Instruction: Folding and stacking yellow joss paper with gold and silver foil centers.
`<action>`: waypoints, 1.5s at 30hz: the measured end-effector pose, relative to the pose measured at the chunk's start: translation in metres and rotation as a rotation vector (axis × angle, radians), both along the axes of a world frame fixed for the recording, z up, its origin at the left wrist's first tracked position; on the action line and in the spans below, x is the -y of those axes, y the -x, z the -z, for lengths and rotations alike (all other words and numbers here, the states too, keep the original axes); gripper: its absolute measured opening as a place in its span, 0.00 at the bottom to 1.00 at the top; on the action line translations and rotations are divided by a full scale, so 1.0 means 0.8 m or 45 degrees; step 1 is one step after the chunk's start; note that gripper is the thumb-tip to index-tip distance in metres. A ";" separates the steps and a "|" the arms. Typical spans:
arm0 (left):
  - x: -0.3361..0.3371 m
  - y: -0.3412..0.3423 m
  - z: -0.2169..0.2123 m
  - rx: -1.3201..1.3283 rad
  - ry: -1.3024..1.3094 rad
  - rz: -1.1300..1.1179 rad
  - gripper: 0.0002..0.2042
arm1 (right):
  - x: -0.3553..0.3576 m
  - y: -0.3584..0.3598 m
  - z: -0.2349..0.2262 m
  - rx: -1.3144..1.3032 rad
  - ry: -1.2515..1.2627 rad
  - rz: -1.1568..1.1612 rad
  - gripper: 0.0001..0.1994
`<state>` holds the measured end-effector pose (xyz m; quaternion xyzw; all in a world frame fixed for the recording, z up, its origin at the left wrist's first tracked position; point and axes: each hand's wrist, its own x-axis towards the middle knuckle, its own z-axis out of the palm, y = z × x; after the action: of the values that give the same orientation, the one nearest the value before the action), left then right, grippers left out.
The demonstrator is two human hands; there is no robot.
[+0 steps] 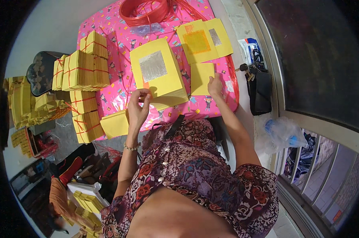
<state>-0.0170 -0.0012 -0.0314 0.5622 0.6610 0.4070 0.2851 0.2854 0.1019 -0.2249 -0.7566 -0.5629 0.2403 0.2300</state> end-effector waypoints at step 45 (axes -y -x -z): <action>-0.007 0.055 0.005 -0.131 -0.106 0.402 0.07 | 0.002 0.118 -0.227 -0.051 -0.582 -1.450 0.11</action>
<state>-0.0611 0.0047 -0.0355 0.6904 0.5609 0.3549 0.2877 0.1906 0.1006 -0.0433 -0.2638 -0.9117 0.2128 0.2323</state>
